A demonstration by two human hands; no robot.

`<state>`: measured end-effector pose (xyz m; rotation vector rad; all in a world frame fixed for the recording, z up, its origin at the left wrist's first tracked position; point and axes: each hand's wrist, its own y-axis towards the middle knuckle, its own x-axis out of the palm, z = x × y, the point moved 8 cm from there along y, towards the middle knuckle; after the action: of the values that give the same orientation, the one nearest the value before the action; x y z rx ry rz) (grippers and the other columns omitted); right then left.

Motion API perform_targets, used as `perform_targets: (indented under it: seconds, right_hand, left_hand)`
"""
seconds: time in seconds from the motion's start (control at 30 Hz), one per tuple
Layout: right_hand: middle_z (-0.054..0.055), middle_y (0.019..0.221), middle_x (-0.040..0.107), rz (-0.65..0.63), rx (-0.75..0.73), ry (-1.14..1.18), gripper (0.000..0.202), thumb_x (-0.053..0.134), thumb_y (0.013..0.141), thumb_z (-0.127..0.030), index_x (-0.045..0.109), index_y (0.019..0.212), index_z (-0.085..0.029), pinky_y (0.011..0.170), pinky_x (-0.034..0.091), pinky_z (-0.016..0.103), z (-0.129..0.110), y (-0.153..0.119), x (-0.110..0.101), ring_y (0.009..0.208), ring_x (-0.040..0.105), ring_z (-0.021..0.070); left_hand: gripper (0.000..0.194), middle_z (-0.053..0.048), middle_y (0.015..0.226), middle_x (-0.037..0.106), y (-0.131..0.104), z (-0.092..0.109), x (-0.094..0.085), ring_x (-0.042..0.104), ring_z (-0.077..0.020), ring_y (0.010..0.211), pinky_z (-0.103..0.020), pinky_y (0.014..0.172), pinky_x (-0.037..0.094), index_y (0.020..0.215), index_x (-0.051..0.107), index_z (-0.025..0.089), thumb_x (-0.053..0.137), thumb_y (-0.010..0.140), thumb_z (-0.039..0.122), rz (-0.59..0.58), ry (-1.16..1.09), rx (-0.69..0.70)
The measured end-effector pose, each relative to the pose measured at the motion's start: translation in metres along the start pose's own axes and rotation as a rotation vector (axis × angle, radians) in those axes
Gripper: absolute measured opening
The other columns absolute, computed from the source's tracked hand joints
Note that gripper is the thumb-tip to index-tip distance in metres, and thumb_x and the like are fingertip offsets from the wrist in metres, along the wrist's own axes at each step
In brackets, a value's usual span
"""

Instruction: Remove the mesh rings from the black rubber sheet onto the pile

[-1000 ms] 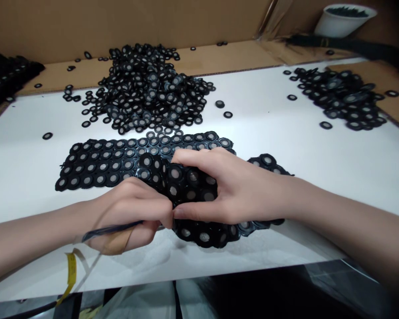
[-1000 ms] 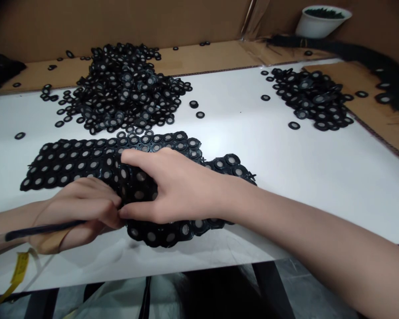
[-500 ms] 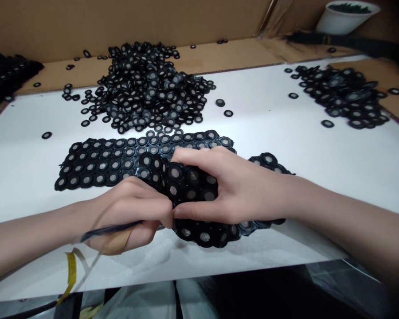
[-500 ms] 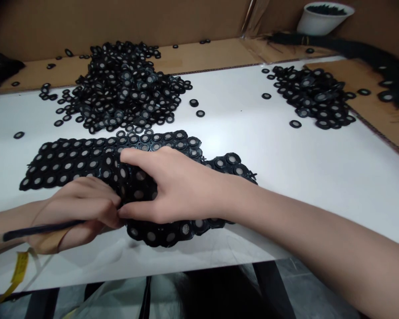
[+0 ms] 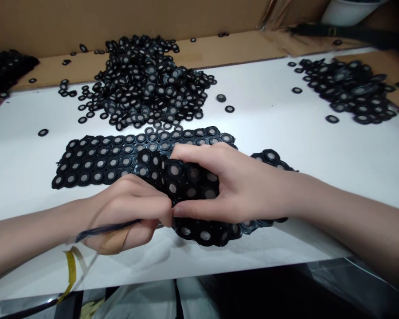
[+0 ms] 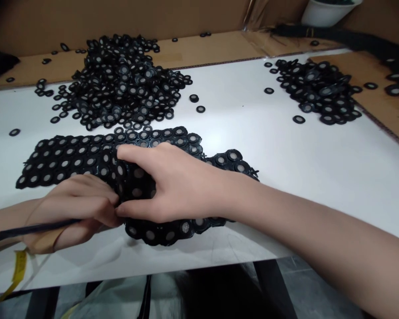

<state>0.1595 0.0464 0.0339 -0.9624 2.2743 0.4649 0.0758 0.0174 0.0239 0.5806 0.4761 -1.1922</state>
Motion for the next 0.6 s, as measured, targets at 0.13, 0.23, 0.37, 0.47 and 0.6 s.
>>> perform_targets:
  seconds: [0.13, 0.23, 0.37, 0.47, 0.6]
  right_hand:
    - [-0.006, 0.063, 0.048, -0.001, 0.012, -0.007, 0.023, 0.065, 0.077, -0.032, 0.047, 0.083, -0.019, 0.051, 0.027, 0.023, 0.0000, 0.0001, 0.0004, 0.057, 0.043, 0.0091]
    - [-0.007, 0.061, 0.046, 0.003, 0.024, -0.008, 0.024, 0.066, 0.076, -0.032, 0.047, 0.084, -0.019, 0.051, 0.027, 0.023, 0.0005, 0.0002, 0.0001, 0.056, 0.042, 0.0088]
    - [-0.007, 0.062, 0.048, 0.006, 0.014, -0.003, 0.024, 0.066, 0.076, -0.032, 0.047, 0.084, -0.019, 0.051, 0.028, 0.023, 0.0001, 0.0002, -0.0004, 0.057, 0.044, 0.0090]
    - [-0.006, 0.064, 0.050, -0.004, 0.017, 0.020, 0.025, 0.066, 0.076, -0.033, 0.047, 0.085, -0.018, 0.052, 0.030, 0.023, 0.0009, -0.0003, 0.0002, 0.058, 0.046, 0.0095]
    - [-0.005, 0.067, 0.053, -0.016, 0.030, 0.044, 0.025, 0.065, 0.077, -0.034, 0.049, 0.088, -0.018, 0.053, 0.034, 0.023, 0.0019, -0.0005, 0.0009, 0.060, 0.049, 0.0107]
  left_hand:
    - [0.013, 0.000, 0.058, 0.047, -0.0002, -0.0010, 0.0009, 0.044, -0.0139, 0.052, -0.026, 0.049, 0.033, 0.089, 0.051, 0.019, 0.038, 0.088, 0.018, -0.015, 0.009, -0.010]
    - [0.012, 0.000, 0.058, 0.047, 0.0007, -0.0005, 0.0005, 0.043, -0.0134, 0.051, -0.025, 0.049, 0.033, 0.088, 0.051, 0.019, 0.039, 0.086, 0.016, -0.010, 0.007, -0.018]
    - [0.014, 0.001, 0.058, 0.048, 0.0011, 0.0004, 0.0008, 0.043, -0.0130, 0.051, -0.025, 0.049, 0.033, 0.087, 0.051, 0.019, 0.038, 0.087, 0.016, -0.008, 0.017, -0.014]
    - [0.015, 0.001, 0.058, 0.049, -0.0001, 0.0002, 0.0001, 0.044, -0.0130, 0.051, -0.025, 0.049, 0.034, 0.087, 0.051, 0.018, 0.036, 0.088, 0.016, 0.005, 0.002, 0.000]
    - [0.013, 0.000, 0.060, 0.050, -0.0019, -0.0003, 0.0002, 0.045, -0.0132, 0.052, -0.025, 0.050, 0.034, 0.087, 0.051, 0.018, 0.038, 0.087, 0.018, 0.000, -0.020, 0.002]
